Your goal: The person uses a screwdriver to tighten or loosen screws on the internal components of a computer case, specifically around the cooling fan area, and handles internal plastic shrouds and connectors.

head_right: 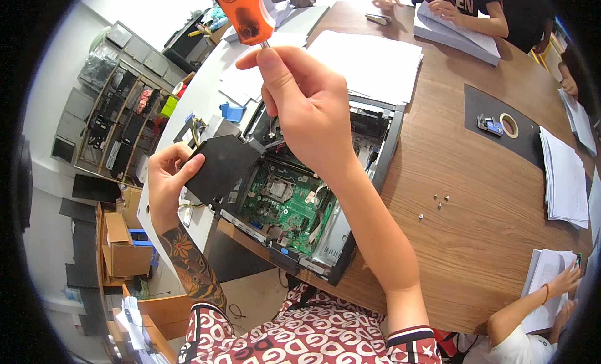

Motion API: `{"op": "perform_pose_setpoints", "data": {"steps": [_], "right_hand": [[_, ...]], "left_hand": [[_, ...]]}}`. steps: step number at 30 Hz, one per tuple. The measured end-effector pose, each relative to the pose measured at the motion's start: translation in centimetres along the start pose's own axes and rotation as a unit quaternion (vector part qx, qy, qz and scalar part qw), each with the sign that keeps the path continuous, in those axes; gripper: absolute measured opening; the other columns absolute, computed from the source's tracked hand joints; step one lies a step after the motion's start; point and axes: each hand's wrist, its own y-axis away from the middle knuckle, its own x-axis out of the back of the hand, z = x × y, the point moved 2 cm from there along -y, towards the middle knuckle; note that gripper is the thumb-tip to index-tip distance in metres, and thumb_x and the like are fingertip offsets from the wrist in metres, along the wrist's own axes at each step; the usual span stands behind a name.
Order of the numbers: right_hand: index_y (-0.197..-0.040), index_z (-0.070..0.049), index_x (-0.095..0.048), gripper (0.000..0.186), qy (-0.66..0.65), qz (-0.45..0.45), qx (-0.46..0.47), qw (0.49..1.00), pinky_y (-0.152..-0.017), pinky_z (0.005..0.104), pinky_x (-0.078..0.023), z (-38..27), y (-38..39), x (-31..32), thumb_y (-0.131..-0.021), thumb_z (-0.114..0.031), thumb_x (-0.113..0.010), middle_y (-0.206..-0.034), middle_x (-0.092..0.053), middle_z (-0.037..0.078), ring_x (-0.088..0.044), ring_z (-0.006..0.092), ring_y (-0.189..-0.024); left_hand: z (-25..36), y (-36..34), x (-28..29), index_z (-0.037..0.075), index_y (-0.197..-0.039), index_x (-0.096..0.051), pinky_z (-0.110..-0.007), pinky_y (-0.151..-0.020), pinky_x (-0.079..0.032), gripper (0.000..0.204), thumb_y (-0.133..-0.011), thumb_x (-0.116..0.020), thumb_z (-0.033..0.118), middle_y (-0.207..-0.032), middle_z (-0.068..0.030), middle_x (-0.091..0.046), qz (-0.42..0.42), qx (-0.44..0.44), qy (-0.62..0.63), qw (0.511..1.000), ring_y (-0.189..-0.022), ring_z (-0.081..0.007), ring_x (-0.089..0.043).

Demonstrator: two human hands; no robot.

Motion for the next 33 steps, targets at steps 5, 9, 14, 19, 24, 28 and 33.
{"op": "perform_pose_setpoints", "data": {"steps": [5, 9, 14, 19, 24, 28, 33], "right_hand": [[-0.096, -0.001, -0.07, 0.034, 0.005, -0.003, -0.004, 1.0, -0.049, 0.02, -0.03, 0.0, 0.0, 0.1, -0.102, -0.03, -0.053, -0.058, -0.047, -0.004, -0.04, 0.003, -0.054], [-0.096, -0.002, -0.07, 0.033, 0.004, -0.003, -0.004, 1.0, -0.049, 0.0198, -0.031, 0.0, 0.2, -0.2, -0.102, -0.029, -0.053, -0.058, -0.048, -0.004, -0.041, 0.0028, -0.054], [-0.095, -0.002, -0.07, 0.034, 0.006, -0.012, 0.004, 1.0, -0.049, 0.0195, -0.032, 0.0, 0.3, -0.2, -0.102, -0.03, -0.053, -0.059, -0.049, -0.004, -0.041, 0.0028, -0.054], [-0.095, -0.001, -0.07, 0.033, -0.003, -0.002, 0.003, 1.0, -0.05, 0.0197, -0.032, 0.0, 0.2, -0.3, -0.102, -0.029, -0.053, -0.06, -0.049, -0.004, -0.041, 0.0029, -0.055], [-0.096, -0.001, -0.07, 0.032, -0.006, -0.003, -0.007, 1.0, -0.05, 0.0201, -0.031, 0.0, 0.3, -0.2, -0.102, -0.028, -0.053, -0.06, -0.048, -0.005, -0.04, 0.0029, -0.055], [-0.096, 0.0, -0.069, 0.03, 0.014, -0.001, -0.022, 1.0, -0.049, 0.0205, -0.029, 0.3, 0.3, -0.2, -0.102, -0.025, -0.053, -0.058, -0.046, -0.005, -0.038, 0.0025, -0.054], [-0.097, 0.001, -0.068, 0.027, 0.036, 0.014, -0.045, 0.998, -0.048, 0.0203, -0.026, -0.1, 0.4, -0.8, -0.102, -0.02, -0.052, -0.059, -0.042, -0.007, -0.035, 0.0015, -0.054]], "left_hand": [[0.0, 0.3, -0.5, 0.002, -0.068, -0.058, -0.021, -0.062, -0.035, 0.023, -0.083, -0.074, 0.008, -0.065, 0.0037, -0.053, 0.019, -0.005, -0.003, 1.0, -0.065, -0.0043, -0.047], [-0.5, 0.5, -0.9, 0.003, -0.071, -0.055, -0.021, -0.06, -0.033, 0.024, -0.085, -0.073, 0.009, -0.067, 0.0051, -0.05, 0.044, -0.014, 0.029, 0.999, -0.064, -0.0038, -0.042], [-0.7, 0.9, -1.6, 0.005, -0.072, -0.051, -0.02, -0.058, -0.029, 0.026, -0.088, -0.07, 0.009, -0.066, 0.0061, -0.044, 0.062, -0.018, 0.009, 0.998, -0.064, -0.0033, -0.037], [-0.6, 1.5, -1.9, 0.005, -0.071, -0.048, -0.021, -0.057, -0.027, 0.028, -0.09, -0.068, 0.009, -0.065, 0.0062, -0.041, 0.072, -0.065, -0.009, 0.995, -0.063, -0.0032, -0.035], [0.2, 2.5, -3.4, 0.002, -0.072, -0.051, -0.025, -0.058, -0.034, 0.023, -0.084, -0.07, 0.005, -0.065, -0.0014, -0.044, 0.072, -0.094, -0.088, 0.989, -0.061, -0.01, -0.042], [0.3, 4.1, -7.5, 0.005, -0.072, -0.051, -0.038, -0.064, -0.037, 0.022, -0.073, -0.073, 0.008, -0.071, -0.0074, -0.051, 0.033, -0.178, -0.232, 0.956, -0.067, -0.026, -0.049], [0.5, 5.2, -11.6, 0.009, -0.07, -0.049, -0.039, -0.064, -0.035, 0.024, -0.071, -0.073, 0.009, -0.069, -0.0061, -0.049, 0.097, -0.182, -0.286, 0.936, -0.066, -0.0267, -0.049]]}}
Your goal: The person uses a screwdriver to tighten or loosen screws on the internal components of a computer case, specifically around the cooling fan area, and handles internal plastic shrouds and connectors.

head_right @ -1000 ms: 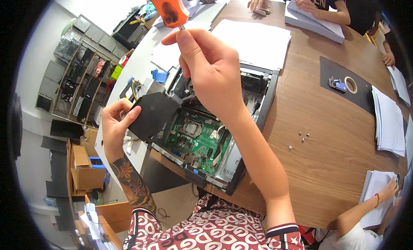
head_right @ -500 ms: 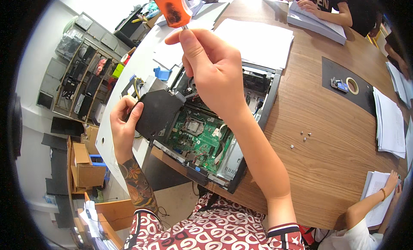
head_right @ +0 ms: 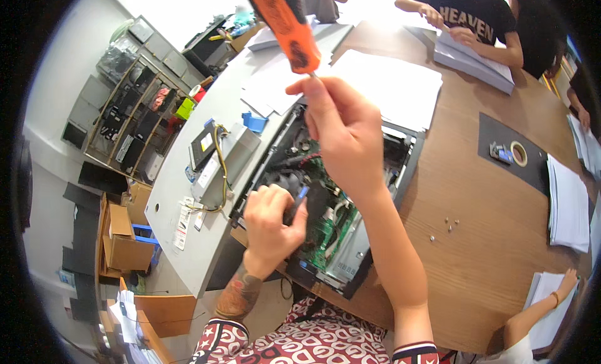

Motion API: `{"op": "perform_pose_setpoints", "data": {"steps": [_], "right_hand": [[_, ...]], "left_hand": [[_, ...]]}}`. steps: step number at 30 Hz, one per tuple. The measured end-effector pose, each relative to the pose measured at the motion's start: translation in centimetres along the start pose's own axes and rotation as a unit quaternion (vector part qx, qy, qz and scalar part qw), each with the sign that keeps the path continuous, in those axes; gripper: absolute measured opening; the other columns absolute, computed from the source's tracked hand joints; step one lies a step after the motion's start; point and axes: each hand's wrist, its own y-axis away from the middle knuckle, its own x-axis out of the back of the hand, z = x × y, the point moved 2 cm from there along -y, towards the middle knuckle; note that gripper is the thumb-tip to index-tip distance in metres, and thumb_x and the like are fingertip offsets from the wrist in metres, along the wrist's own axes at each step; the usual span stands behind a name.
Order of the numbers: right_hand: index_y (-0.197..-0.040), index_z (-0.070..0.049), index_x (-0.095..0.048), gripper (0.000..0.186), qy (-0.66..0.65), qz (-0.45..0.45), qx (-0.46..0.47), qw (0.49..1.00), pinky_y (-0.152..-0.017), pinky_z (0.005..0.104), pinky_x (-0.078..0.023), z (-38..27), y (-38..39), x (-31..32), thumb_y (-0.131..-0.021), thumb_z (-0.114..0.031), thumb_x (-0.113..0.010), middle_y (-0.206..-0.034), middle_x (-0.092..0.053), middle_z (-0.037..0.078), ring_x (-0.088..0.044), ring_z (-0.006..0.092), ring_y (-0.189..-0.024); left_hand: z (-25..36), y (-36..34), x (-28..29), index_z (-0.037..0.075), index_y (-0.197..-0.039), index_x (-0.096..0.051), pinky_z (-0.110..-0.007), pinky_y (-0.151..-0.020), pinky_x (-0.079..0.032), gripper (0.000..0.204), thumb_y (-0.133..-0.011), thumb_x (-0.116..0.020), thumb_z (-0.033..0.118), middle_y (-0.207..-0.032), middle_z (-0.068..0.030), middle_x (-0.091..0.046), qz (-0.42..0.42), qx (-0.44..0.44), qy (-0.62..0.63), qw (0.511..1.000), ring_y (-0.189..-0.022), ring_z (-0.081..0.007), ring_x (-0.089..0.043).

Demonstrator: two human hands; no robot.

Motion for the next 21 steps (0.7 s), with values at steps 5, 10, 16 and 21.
{"op": "perform_pose_setpoints", "data": {"steps": [5, 10, 16, 21], "right_hand": [[-0.097, 0.001, -0.067, 0.029, 0.019, 0.002, -0.004, 1.0, -0.047, 0.0198, -0.023, 0.6, -0.2, 0.5, -0.103, -0.022, -0.051, -0.059, -0.041, -0.007, -0.033, 0.0006, -0.052], [-0.099, 0.001, -0.066, 0.032, 0.028, -0.012, -0.007, 0.999, -0.046, 0.0196, -0.022, 0.7, -0.1, 1.1, -0.103, -0.027, -0.05, -0.058, -0.04, -0.007, -0.031, 0.0006, -0.051], [-0.1, 0.001, -0.066, 0.033, 0.029, -0.021, -0.011, 0.999, -0.047, 0.0194, -0.023, 0.9, 0.0, 0.7, -0.104, -0.027, -0.049, -0.058, -0.041, -0.007, -0.032, 0.001, -0.051], [-0.099, 0.002, -0.066, 0.031, 0.027, -0.035, -0.001, 0.999, -0.047, 0.0196, -0.025, 0.6, 0.3, 0.4, -0.104, -0.024, -0.05, -0.059, -0.042, -0.007, -0.034, 0.0011, -0.052]], "left_hand": [[2.3, 1.0, -1.5, 0.007, -0.077, -0.056, -0.039, -0.07, -0.038, 0.026, -0.077, -0.073, 0.027, -0.075, -0.0071, -0.052, -0.068, -0.03, 0.0, 0.997, -0.074, -0.026, -0.052], [-0.1, -0.2, 2.0, 0.004, -0.089, -0.063, -0.04, -0.081, -0.044, 0.035, -0.08, -0.075, 0.035, -0.089, -0.0113, -0.061, -0.132, 0.007, 0.132, 0.982, -0.092, -0.0307, -0.058], [-8.1, -3.8, 1.9, 0.0, -0.089, -0.067, -0.039, -0.081, -0.049, 0.013, -0.085, -0.056, 0.005, -0.085, -0.0195, -0.065, -0.201, 0.13, 0.083, 0.967, -0.09, -0.0341, -0.062], [-9.5, -5.3, -1.2, 0.018, -0.094, -0.075, -0.046, -0.101, -0.034, 0.024, -0.073, -0.066, 0.008, -0.124, -0.0077, -0.051, -0.342, -0.099, -0.135, 0.925, -0.12, -0.0281, -0.044]]}}
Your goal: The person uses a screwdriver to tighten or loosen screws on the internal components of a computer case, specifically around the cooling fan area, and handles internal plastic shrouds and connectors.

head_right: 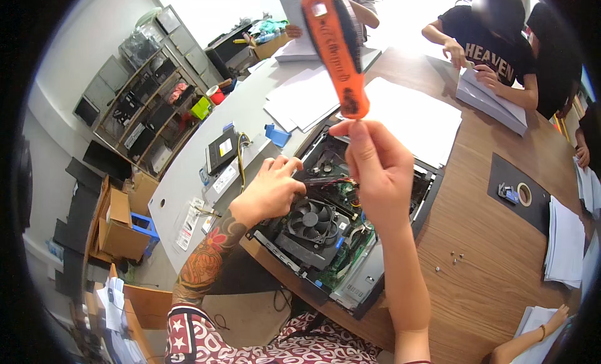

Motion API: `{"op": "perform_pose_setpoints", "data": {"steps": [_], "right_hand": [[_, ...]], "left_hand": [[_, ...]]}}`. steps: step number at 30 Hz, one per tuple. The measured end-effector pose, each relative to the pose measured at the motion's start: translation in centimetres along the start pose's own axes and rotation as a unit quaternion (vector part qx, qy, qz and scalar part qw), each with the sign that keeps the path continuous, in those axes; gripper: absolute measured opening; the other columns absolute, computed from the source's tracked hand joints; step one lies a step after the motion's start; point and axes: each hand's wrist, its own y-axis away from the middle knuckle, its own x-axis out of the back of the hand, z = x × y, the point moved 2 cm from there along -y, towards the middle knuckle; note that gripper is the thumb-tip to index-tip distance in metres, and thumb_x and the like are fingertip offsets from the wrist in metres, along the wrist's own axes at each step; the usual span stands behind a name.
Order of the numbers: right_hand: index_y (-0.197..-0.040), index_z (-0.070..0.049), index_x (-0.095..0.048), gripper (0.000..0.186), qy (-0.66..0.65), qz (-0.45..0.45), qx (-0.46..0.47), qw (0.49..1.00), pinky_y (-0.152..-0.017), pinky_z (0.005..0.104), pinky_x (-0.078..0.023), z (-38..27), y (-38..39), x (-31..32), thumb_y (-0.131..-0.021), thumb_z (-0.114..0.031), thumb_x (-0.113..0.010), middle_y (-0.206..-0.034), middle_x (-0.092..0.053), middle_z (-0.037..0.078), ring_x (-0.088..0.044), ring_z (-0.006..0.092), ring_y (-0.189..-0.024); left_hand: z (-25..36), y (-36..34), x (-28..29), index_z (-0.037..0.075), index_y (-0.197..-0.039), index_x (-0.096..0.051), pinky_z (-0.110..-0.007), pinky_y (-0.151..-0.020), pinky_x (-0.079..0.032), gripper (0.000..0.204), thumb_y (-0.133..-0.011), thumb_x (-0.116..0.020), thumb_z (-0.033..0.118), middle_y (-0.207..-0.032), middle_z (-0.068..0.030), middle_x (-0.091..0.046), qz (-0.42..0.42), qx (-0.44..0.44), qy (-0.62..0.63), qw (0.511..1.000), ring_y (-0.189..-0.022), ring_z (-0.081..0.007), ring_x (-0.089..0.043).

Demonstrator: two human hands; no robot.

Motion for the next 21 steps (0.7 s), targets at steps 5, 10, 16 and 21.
{"op": "perform_pose_setpoints", "data": {"steps": [5, 10, 16, 21], "right_hand": [[-0.097, 0.002, -0.067, 0.028, -0.031, -0.009, 0.003, 0.999, -0.048, 0.0194, -0.027, -0.1, 0.1, -0.5, -0.103, -0.021, -0.052, -0.062, -0.045, -0.007, -0.036, 0.0003, -0.053], [-0.099, 0.001, -0.067, 0.026, -0.045, -0.029, 0.003, 0.999, -0.048, 0.0188, -0.026, 0.5, 0.1, -0.6, -0.102, -0.022, -0.053, -0.062, -0.045, -0.008, -0.036, -0.0006, -0.054], [-0.099, 0.002, -0.067, 0.027, -0.021, -0.033, -0.011, 0.999, -0.048, 0.0196, -0.026, 0.3, 0.2, -1.1, -0.103, -0.02, -0.052, -0.061, -0.043, -0.008, -0.035, 0.0003, -0.054], [-0.098, 0.0, -0.067, 0.031, 0.006, -0.041, -0.006, 0.999, -0.046, 0.0194, -0.022, 0.4, 0.3, -0.8, -0.103, -0.025, -0.049, -0.059, -0.041, -0.007, -0.033, 0.0002, -0.052]], "left_hand": [[0.0, -0.9, -1.2, 0.019, -0.089, -0.076, -0.046, -0.103, -0.034, 0.019, -0.072, -0.07, 0.014, -0.132, -0.0098, -0.045, -0.017, 0.0, -0.105, 0.994, -0.124, -0.031, -0.043], [-0.7, -1.4, -1.6, 0.011, -0.075, -0.074, -0.047, -0.104, -0.037, 0.009, -0.076, -0.068, 0.017, -0.142, -0.0091, -0.041, 0.003, -0.061, -0.171, 0.983, -0.133, -0.0336, -0.036], [-0.9, -1.7, -2.5, 0.008, -0.078, -0.075, -0.049, -0.104, -0.035, 0.013, -0.077, -0.065, 0.017, -0.146, -0.0109, -0.043, 0.028, -0.08, -0.158, 0.984, -0.14, -0.0359, -0.03], [-1.8, -2.4, -3.6, 0.003, -0.08, -0.073, -0.047, -0.105, -0.039, 0.013, -0.07, -0.067, 0.007, -0.142, -0.0089, -0.043, -0.017, -0.072, -0.076, 0.994, -0.13, -0.0344, -0.04]]}}
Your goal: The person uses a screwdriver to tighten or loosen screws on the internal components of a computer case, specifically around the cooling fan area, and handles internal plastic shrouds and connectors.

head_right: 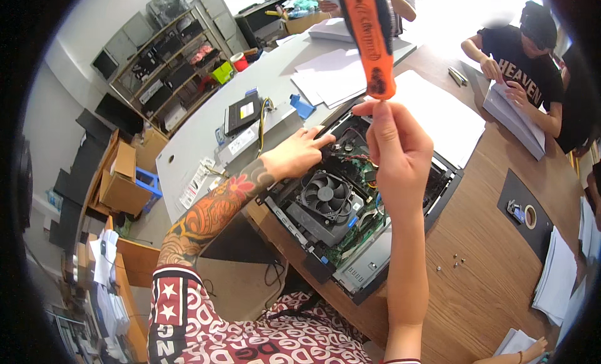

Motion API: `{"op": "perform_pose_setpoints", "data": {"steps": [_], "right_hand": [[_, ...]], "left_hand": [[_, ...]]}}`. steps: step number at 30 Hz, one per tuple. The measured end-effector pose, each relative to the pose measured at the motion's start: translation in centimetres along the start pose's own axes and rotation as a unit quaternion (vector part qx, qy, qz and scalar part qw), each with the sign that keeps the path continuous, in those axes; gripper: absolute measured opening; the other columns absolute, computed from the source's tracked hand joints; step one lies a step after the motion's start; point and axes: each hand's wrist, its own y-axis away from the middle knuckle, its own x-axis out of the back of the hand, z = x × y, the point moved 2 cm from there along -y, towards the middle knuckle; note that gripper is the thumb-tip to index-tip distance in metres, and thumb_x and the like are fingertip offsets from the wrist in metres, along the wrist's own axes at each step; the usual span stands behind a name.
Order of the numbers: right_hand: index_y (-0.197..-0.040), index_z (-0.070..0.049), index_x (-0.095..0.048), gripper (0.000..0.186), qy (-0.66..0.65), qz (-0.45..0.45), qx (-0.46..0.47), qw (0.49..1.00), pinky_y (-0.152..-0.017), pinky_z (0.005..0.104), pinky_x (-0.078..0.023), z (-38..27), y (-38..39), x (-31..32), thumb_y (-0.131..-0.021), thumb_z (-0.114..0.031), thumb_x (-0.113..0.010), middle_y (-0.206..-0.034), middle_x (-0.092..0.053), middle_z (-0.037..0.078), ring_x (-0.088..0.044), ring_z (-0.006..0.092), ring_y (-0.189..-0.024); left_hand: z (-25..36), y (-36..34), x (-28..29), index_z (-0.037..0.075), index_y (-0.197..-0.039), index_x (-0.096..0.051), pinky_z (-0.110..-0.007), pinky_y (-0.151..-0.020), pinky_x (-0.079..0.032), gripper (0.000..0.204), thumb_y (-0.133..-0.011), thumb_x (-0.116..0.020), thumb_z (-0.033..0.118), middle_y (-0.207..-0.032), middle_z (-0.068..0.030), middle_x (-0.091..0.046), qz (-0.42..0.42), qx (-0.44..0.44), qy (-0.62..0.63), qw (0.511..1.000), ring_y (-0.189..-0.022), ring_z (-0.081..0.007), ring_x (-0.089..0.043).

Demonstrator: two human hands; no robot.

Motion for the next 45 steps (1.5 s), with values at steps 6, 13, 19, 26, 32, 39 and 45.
{"op": "perform_pose_setpoints", "data": {"steps": [6, 13, 19, 26, 32, 39, 45], "right_hand": [[-0.099, 0.0, -0.067, 0.033, 0.002, -0.015, -0.001, 1.0, -0.046, 0.0197, -0.021, 0.5, 0.4, -0.5, -0.103, -0.028, -0.05, -0.06, -0.04, -0.007, -0.031, 0.0003, -0.052], [-0.098, 0.001, -0.066, 0.032, 0.026, -0.036, 0.019, 0.999, -0.047, 0.0197, -0.021, 0.0, 0.9, -1.7, -0.103, -0.026, -0.05, -0.061, -0.042, -0.007, -0.034, 0.0007, -0.054], [-0.095, 0.001, -0.067, 0.031, 0.02, -0.016, 0.033, 0.999, -0.048, 0.0203, -0.024, -0.1, 0.9, -1.6, -0.103, -0.025, -0.051, -0.061, -0.043, -0.006, -0.036, 0.0018, -0.054], [-0.095, 0.0, -0.067, 0.031, 0.028, 0.001, 0.029, 0.999, -0.049, 0.0197, -0.024, 0.0, 0.5, -1.0, -0.102, -0.026, -0.052, -0.06, -0.043, -0.006, -0.037, 0.0015, -0.054], [-0.095, 0.0, -0.067, 0.032, 0.039, 0.006, 0.033, 0.999, -0.048, 0.0192, -0.024, -0.2, 0.4, -1.0, -0.103, -0.027, -0.051, -0.06, -0.043, -0.006, -0.036, 0.0013, -0.054], [-0.095, 0.0, -0.067, 0.033, 0.043, 0.007, 0.032, 0.999, -0.047, 0.0191, -0.024, 0.1, 0.5, -0.8, -0.102, -0.029, -0.052, -0.06, -0.043, -0.006, -0.036, 0.0012, -0.054], [-0.095, -0.001, -0.067, 0.033, 0.039, 0.014, 0.032, 0.999, -0.047, 0.019, -0.023, 0.2, 0.4, -0.8, -0.102, -0.03, -0.052, -0.059, -0.042, -0.006, -0.035, 0.0009, -0.053]], "left_hand": [[0.6, -0.8, 2.0, 0.002, -0.089, -0.074, -0.041, -0.095, -0.045, 0.022, -0.068, -0.065, 0.007, -0.135, -0.0047, -0.049, -0.113, 0.094, 0.091, 0.985, -0.114, -0.0313, -0.049], [0.9, -2.2, -0.1, 0.011, -0.091, -0.075, -0.04, -0.093, -0.046, 0.017, -0.079, -0.064, 0.015, -0.129, 0.001, -0.053, -0.051, 0.122, -0.04, 0.99, -0.115, -0.0264, -0.05], [0.8, -1.5, 0.2, 0.003, -0.087, -0.074, -0.044, -0.094, -0.047, 0.021, -0.067, -0.073, 0.005, -0.134, -0.0005, -0.051, -0.018, 0.113, 0.039, 0.993, -0.117, -0.0301, -0.048], [0.0, -1.6, -0.5, 0.006, -0.086, -0.074, -0.041, -0.091, -0.047, 0.019, -0.067, -0.075, 0.01, -0.127, -0.0007, -0.052, -0.045, 0.08, 0.023, 0.996, -0.113, -0.0301, -0.048], [-0.3, -1.5, -0.6, 0.004, -0.085, -0.074, -0.042, -0.091, -0.045, 0.02, -0.067, -0.076, 0.012, -0.126, -0.0011, -0.052, -0.028, 0.073, 0.034, 0.996, -0.112, -0.0298, -0.048], [0.5, -1.6, -0.1, -0.003, -0.087, -0.072, -0.042, -0.091, -0.045, 0.028, -0.063, -0.071, 0.011, -0.123, -0.0042, -0.052, -0.027, 0.099, 0.055, 0.993, -0.109, -0.0304, -0.049], [0.5, -1.7, 0.0, -0.001, -0.087, -0.073, -0.042, -0.091, -0.045, 0.027, -0.063, -0.072, 0.012, -0.124, -0.003, -0.052, -0.036, 0.097, 0.057, 0.993, -0.111, -0.0302, -0.049]]}}
